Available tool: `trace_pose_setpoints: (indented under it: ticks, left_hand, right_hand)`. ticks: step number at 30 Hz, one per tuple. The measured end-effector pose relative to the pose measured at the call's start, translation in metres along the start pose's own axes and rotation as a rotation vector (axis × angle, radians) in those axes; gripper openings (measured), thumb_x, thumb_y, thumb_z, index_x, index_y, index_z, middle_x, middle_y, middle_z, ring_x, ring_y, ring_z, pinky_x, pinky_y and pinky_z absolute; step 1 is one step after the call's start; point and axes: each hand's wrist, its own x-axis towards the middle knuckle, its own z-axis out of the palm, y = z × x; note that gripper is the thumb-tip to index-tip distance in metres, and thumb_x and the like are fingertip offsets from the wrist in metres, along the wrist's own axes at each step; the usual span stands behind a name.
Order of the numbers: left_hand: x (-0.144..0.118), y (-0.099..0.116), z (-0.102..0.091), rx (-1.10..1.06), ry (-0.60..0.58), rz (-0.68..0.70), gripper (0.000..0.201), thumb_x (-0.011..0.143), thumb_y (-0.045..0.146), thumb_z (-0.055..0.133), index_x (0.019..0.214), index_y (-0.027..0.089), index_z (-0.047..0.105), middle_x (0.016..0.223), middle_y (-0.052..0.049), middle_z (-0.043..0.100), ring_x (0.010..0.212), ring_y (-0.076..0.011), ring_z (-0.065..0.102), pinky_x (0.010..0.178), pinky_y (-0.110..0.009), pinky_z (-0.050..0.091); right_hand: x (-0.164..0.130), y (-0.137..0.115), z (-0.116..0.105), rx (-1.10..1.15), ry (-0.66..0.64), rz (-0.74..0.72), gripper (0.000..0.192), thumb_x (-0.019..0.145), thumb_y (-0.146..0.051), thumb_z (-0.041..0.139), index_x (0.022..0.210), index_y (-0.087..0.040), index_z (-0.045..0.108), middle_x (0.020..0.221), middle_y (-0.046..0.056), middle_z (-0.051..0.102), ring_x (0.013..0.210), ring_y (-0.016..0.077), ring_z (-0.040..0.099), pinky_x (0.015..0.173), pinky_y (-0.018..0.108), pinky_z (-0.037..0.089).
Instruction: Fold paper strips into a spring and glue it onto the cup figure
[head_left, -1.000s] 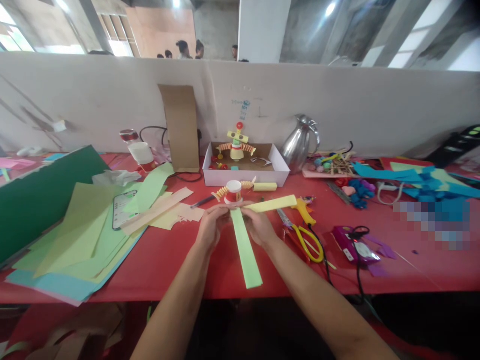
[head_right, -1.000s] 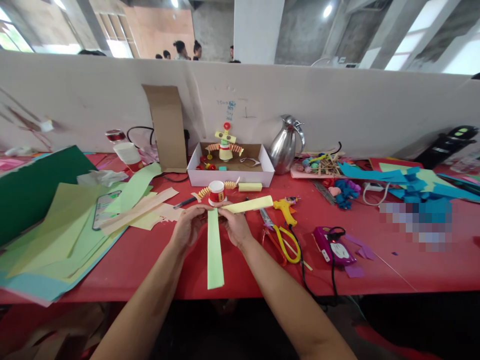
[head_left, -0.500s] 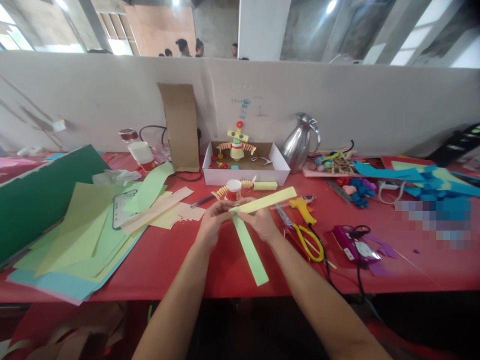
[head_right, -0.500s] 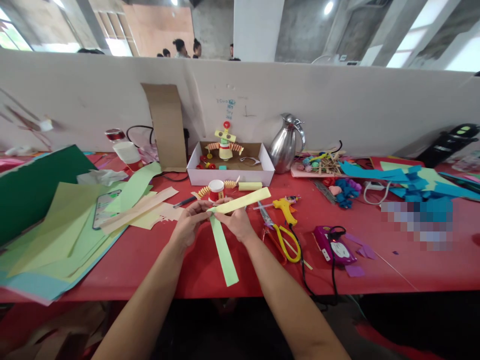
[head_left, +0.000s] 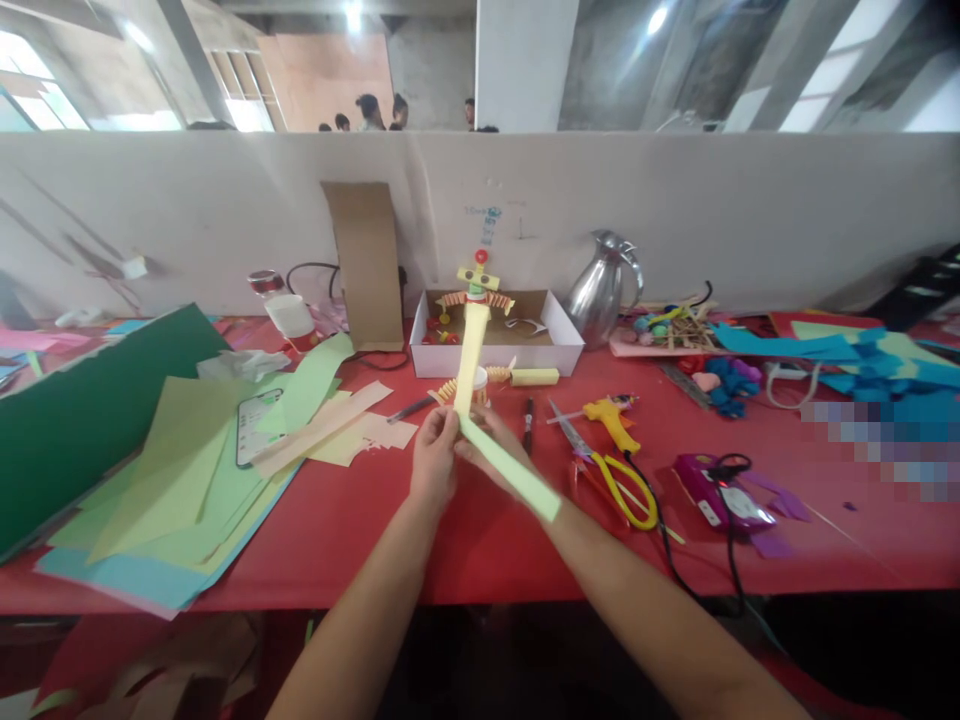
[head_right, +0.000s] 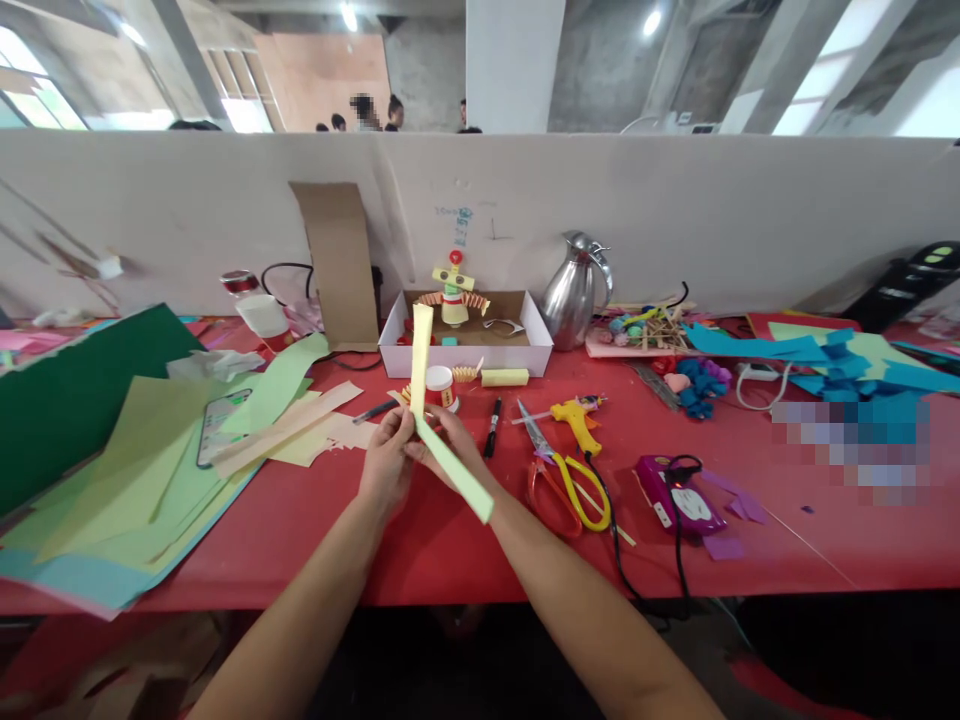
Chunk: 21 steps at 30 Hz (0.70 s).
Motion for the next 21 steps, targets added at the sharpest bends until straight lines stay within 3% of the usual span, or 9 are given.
trace_pose_setpoints:
  ticks: [3,6,8,11,15,21]
  left_hand:
    - [-0.003,-0.002,0.003,-0.02,-0.025,0.008,0.027,0.072,0.039,0.079,0.081,0.019,0.064,0.077,0.003,0.061,0.072,-0.0093,0.057,0.07,-0.021,0.047]
    - [-0.004,0.0,0.002,0.038,-0.069,-0.023,0.025,0.074,0.038,0.077,0.084,0.019,0.065,0.078,0.002,0.063,0.072,-0.0103,0.058,0.072,-0.023,0.047]
    - [-0.004,0.003,0.0,0.103,-0.088,-0.036,0.024,0.074,0.037,0.078,0.084,0.018,0.068,0.079,0.001,0.065,0.073,-0.0105,0.059,0.073,-0.024,0.048]
    - [-0.003,0.009,-0.004,0.154,-0.094,-0.082,0.023,0.07,0.034,0.08,0.083,0.017,0.071,0.08,0.0,0.067,0.072,-0.0101,0.059,0.073,-0.023,0.047]
    - [-0.001,0.014,-0.007,0.152,-0.162,-0.148,0.022,0.068,0.032,0.082,0.08,0.016,0.073,0.076,-0.001,0.068,0.066,-0.0093,0.059,0.069,-0.023,0.048]
    - [0.001,0.017,-0.008,0.097,-0.174,-0.189,0.028,0.064,0.028,0.085,0.087,0.016,0.074,0.083,-0.004,0.072,0.071,-0.0119,0.064,0.073,-0.026,0.053]
  right_hand:
    - [-0.002,-0.003,0.003,-0.094,0.205,-0.059,0.029,0.082,-0.039,0.069,0.106,-0.023,0.069,0.107,0.004,0.068,0.098,0.021,0.063,0.089,0.035,0.05]
    - [-0.002,-0.007,0.0,-0.098,0.285,-0.021,0.021,0.084,-0.042,0.065,0.091,-0.022,0.071,0.087,0.002,0.069,0.074,0.0179,0.062,0.071,0.032,0.051]
    - [-0.001,-0.006,-0.004,-0.059,0.297,0.01,0.02,0.083,-0.041,0.066,0.092,-0.024,0.071,0.084,0.0,0.069,0.067,0.0162,0.06,0.064,0.031,0.049]
    - [0.0,-0.004,-0.01,-0.011,0.29,0.046,0.021,0.079,-0.039,0.069,0.094,-0.025,0.071,0.084,-0.001,0.07,0.066,0.0158,0.061,0.066,0.031,0.05]
    - [0.002,-0.005,-0.016,0.016,0.234,0.084,0.016,0.077,-0.038,0.07,0.086,-0.025,0.07,0.07,-0.003,0.067,0.061,0.0155,0.06,0.064,0.031,0.049]
    - [0.003,-0.008,-0.018,0.146,0.179,0.103,0.015,0.075,-0.035,0.071,0.085,-0.024,0.068,0.071,-0.003,0.068,0.058,0.014,0.06,0.062,0.03,0.05]
